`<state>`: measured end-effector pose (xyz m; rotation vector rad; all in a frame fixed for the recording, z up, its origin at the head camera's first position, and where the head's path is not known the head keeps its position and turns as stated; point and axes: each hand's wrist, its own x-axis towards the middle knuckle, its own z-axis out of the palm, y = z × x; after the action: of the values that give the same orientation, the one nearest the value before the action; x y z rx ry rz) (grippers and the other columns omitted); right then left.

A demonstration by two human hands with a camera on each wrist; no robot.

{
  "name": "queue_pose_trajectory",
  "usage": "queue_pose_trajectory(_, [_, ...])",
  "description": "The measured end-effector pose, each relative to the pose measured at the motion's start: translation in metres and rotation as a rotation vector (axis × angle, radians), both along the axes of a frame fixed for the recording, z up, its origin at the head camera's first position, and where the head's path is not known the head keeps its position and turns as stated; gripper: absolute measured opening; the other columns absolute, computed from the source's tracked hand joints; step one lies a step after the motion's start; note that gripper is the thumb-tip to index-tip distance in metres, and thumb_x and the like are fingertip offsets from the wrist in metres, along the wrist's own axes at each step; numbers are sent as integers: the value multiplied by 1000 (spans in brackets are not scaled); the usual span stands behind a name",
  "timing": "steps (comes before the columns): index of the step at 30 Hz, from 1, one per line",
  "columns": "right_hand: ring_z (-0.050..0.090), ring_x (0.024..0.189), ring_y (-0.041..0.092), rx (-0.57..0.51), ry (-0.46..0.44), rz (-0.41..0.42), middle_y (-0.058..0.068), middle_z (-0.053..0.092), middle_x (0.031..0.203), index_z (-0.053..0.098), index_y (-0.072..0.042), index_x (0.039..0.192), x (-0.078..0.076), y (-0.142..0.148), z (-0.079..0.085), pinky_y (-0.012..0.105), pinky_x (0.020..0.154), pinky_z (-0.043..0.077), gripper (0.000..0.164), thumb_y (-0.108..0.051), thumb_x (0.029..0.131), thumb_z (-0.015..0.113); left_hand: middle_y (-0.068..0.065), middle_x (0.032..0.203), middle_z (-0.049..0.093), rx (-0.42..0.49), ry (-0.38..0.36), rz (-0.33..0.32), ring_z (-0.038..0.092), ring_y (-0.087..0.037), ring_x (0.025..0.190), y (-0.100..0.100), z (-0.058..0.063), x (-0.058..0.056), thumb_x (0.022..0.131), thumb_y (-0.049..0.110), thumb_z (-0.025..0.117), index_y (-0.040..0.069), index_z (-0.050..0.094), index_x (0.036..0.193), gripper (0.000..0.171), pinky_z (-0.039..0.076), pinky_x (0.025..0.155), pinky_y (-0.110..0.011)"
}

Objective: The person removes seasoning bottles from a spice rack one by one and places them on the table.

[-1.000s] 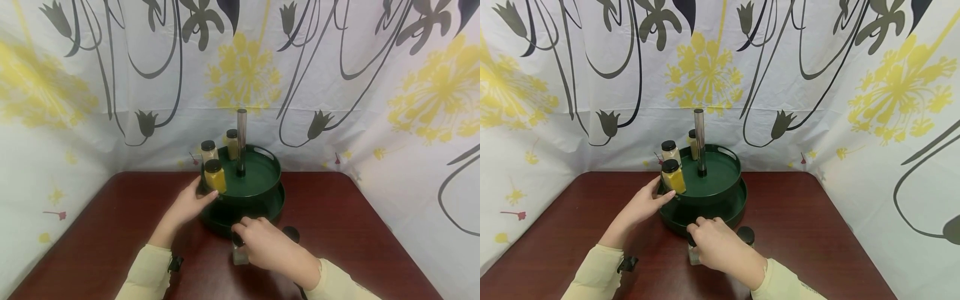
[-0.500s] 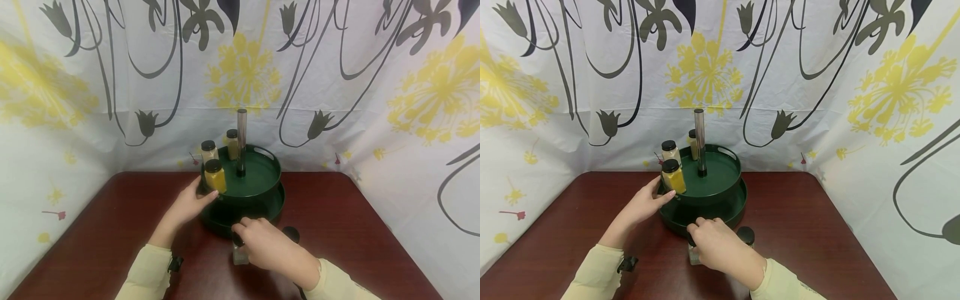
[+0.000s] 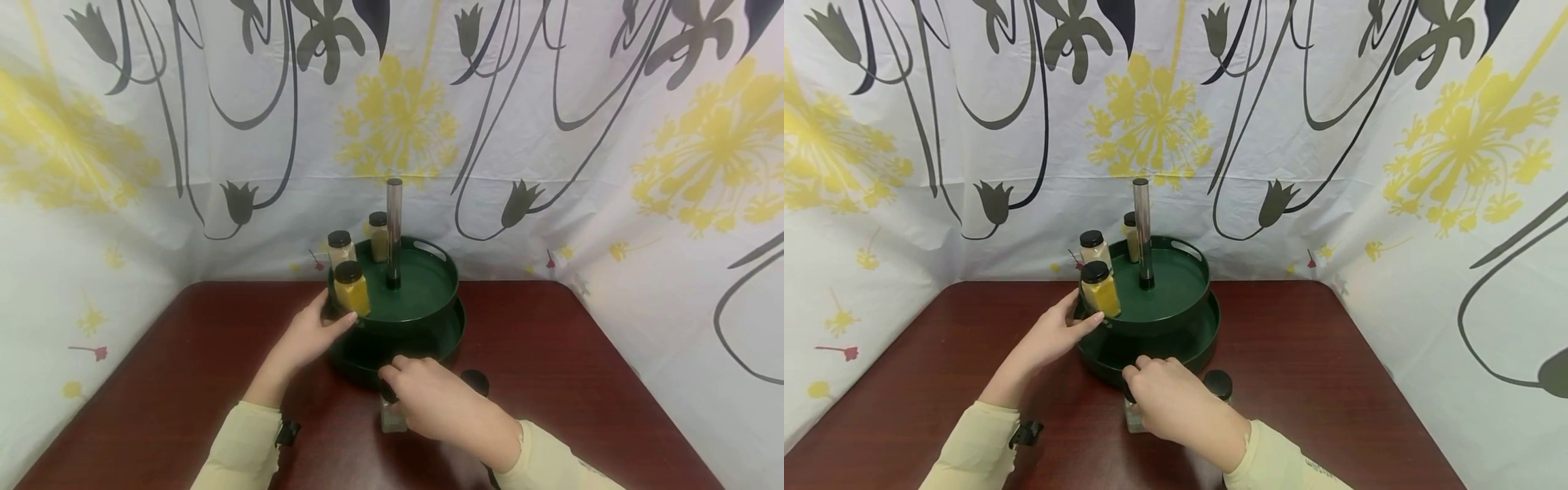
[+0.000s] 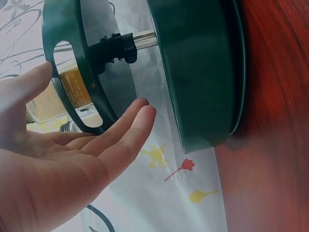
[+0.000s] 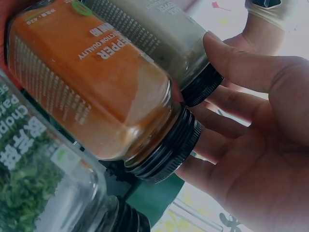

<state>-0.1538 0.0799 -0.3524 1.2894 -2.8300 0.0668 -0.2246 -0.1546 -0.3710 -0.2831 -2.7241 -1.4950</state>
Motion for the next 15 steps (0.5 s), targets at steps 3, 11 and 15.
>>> queue_pose_trajectory(3, [58,77,8,1,5,1,-4,60,93,64,-12,113,0,0,0,25,67,53,38,-23,79,79,-17,144,44,-17,-5,-3,59,-28,111,1,0,1,89,53,61,15,17,155,88,52,87,-46])
queue_pose_trajectory(11, [57,76,7,9,-11,0,-4,59,92,64,-13,114,1,0,1,22,64,52,37,-22,81,78,-19,145,41,-69,-23,16,59,-27,111,5,2,7,89,56,59,9,10,156,95,51,90,-47])
queue_pose_trajectory(15, [57,76,7,15,-9,-3,-4,59,92,64,-12,115,2,0,1,22,63,52,38,-22,81,78,-18,141,47,-73,-15,25,60,-26,108,7,1,9,89,55,60,10,12,156,93,51,90,-47])
